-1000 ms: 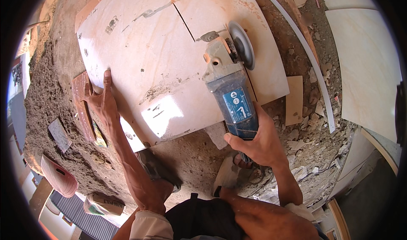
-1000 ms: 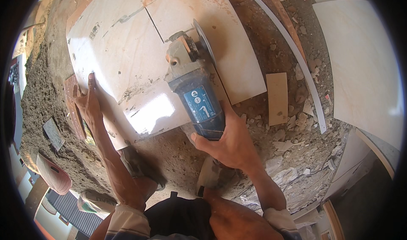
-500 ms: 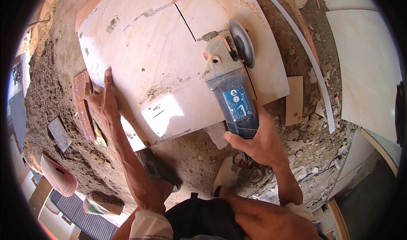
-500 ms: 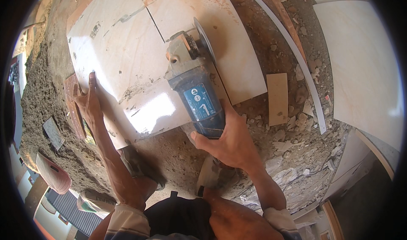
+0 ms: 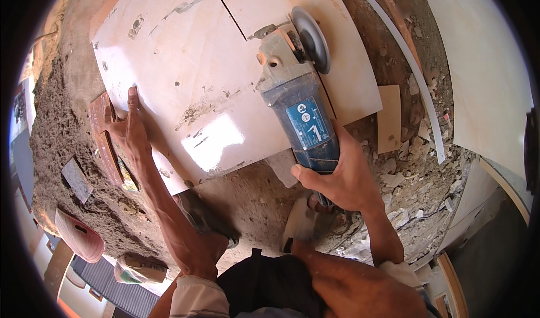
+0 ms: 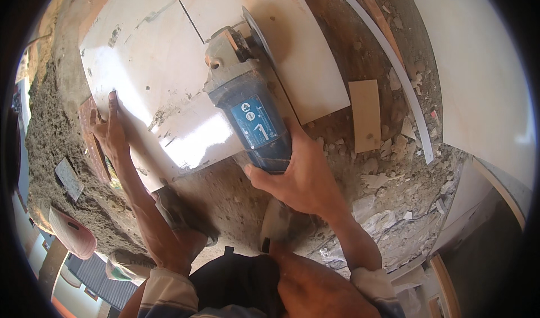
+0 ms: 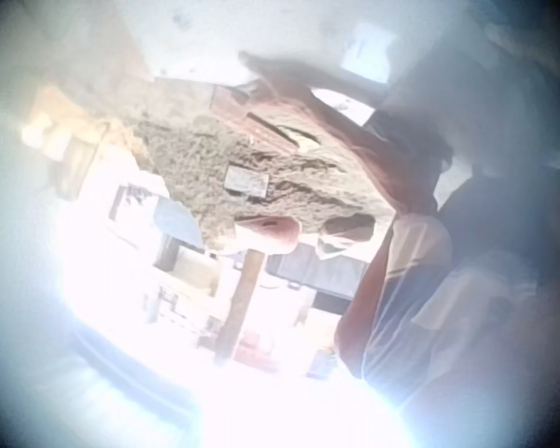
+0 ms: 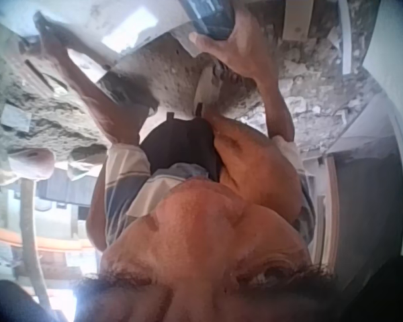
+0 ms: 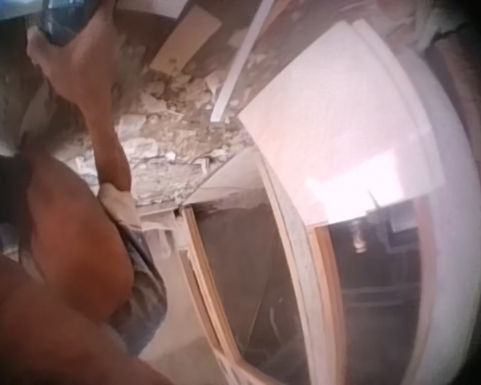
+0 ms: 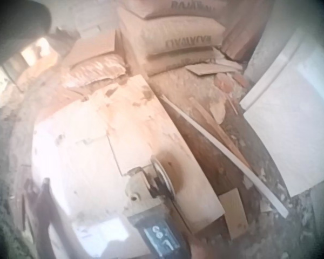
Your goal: The person uses an angle grinder to cut a rectangular notch into a ceramic tile on a dusty floor. They hold the grinder with both hands, following markings on the tile, and later turn the tile over to continue the cut before breaking off the waste section.
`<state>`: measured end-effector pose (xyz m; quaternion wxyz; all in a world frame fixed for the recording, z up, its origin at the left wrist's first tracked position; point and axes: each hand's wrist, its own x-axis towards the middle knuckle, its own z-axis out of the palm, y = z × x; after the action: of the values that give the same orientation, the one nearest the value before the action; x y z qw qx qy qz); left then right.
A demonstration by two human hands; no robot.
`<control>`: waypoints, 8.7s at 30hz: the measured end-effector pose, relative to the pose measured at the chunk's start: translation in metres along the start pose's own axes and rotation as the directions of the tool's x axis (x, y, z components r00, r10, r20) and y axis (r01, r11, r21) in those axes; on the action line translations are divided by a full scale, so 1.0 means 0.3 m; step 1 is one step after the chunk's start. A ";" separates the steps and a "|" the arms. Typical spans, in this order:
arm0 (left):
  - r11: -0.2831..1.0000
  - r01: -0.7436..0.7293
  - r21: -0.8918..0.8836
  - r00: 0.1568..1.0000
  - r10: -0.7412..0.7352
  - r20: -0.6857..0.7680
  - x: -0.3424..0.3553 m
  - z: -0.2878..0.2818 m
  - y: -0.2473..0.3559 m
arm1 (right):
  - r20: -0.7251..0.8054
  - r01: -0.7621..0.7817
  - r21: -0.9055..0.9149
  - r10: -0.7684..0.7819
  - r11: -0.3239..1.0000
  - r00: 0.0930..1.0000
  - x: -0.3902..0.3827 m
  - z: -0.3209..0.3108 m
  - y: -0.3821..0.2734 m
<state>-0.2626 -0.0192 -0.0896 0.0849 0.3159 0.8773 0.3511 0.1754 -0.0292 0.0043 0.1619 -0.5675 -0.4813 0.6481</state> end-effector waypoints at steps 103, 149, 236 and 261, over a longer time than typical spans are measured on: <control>0.992 0.002 -0.126 0.996 -0.013 -0.085 0.050 0.016 -0.049 | -0.003 -0.051 0.021 0.051 0.998 0.999 -0.150 -0.011 0.079; 0.987 0.135 -0.086 0.991 -0.133 0.029 0.029 -0.003 0.015 | 0.013 -0.070 0.064 0.069 0.996 0.998 -0.236 -0.024 0.122; 0.989 0.035 -0.147 0.998 -0.042 -0.041 0.069 0.031 -0.069 | -0.007 -0.075 0.008 0.075 0.997 0.997 -0.285 -0.018 0.147; 0.992 0.022 -0.122 0.998 -0.029 -0.052 0.046 0.038 -0.036 | 0.006 -0.098 0.114 0.097 0.989 0.995 -0.343 -0.019 0.193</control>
<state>-0.2745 -0.0104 -0.1042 0.0847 0.2894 0.8604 0.4109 0.2311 -0.1324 0.0178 0.1619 -0.5799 -0.4154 0.6819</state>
